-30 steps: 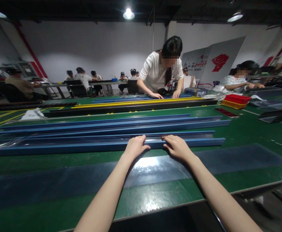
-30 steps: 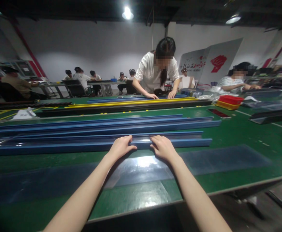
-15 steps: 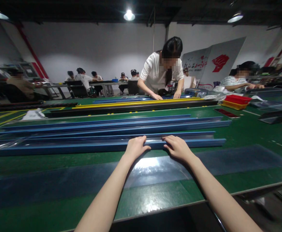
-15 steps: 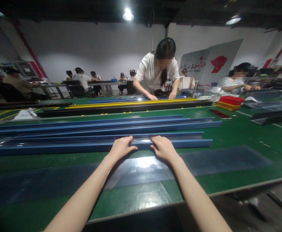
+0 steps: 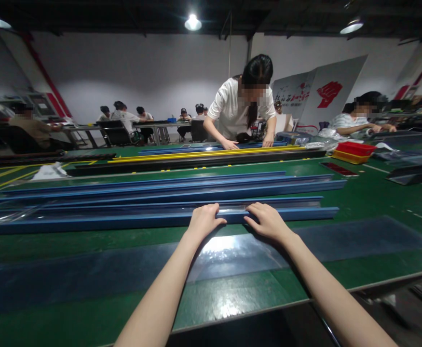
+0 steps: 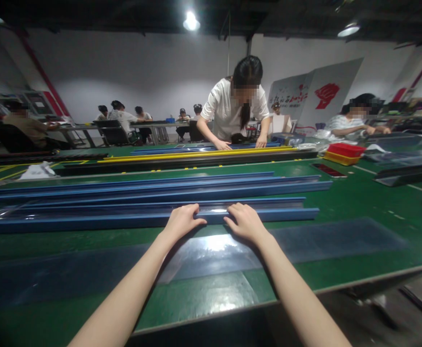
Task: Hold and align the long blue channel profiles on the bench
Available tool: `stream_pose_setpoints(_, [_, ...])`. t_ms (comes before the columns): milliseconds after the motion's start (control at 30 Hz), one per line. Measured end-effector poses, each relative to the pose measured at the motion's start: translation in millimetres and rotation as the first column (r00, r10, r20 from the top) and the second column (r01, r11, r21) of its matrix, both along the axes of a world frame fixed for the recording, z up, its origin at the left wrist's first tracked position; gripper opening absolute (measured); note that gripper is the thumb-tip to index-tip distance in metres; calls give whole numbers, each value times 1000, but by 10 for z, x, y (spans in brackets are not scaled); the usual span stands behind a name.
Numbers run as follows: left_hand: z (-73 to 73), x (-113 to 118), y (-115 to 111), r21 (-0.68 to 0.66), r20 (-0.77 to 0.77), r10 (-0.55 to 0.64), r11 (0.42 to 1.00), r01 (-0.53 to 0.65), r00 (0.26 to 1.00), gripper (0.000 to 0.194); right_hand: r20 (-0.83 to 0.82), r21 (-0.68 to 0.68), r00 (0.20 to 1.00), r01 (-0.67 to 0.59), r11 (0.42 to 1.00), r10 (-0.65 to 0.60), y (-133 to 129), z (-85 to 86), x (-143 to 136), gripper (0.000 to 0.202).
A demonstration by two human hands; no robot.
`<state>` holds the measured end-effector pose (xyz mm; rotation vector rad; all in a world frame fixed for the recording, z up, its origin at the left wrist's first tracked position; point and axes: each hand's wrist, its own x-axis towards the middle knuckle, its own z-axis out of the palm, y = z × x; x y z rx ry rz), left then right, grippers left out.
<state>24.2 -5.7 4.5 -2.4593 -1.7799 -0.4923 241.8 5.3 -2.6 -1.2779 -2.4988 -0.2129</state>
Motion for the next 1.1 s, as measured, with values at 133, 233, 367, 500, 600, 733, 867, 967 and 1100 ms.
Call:
stream_pose_setpoints(133, [34,-19,-17,15,-51,-28,999,29,998,27,24,-22,1000,-11,1000,11,15,67,-50,31])
stream_pose_setpoints(233, [76,-60,-19,4,-79,-38,999,39,996,27,102,-19,995,-17,1000,19,45,113,-148,36])
stream_pose_setpoints(367, [115,-148,1,-22,-89,-40,999,38,995,27,182,-37,982,-37,999,43,97,169,-337,41])
stream_pose_setpoints(500, [135,-219,16,-49,-89,-21,999,17,996,27,201,-64,978,-43,997,55,133,209,-471,43])
stream_pose_setpoints(600, [145,-233,11,-67,-87,-10,998,4,996,26,186,-67,981,-51,996,62,135,195,-486,41])
stream_pose_setpoints(733, [150,-223,-4,-79,-89,-7,997,0,996,26,122,-33,990,-62,998,66,119,134,-450,35])
stream_pose_setpoints(867, [142,-222,-9,-98,-81,-6,995,-2,997,27,64,-3,994,-87,996,87,114,88,-428,29])
stream_pose_setpoints(967, [132,-230,-8,-92,-85,-15,996,7,996,27,37,14,996,-86,996,85,121,71,-422,31])
stream_pose_setpoints(1100, [133,-238,-8,-80,-95,-29,997,21,995,27,36,25,996,-86,996,85,128,64,-414,35])
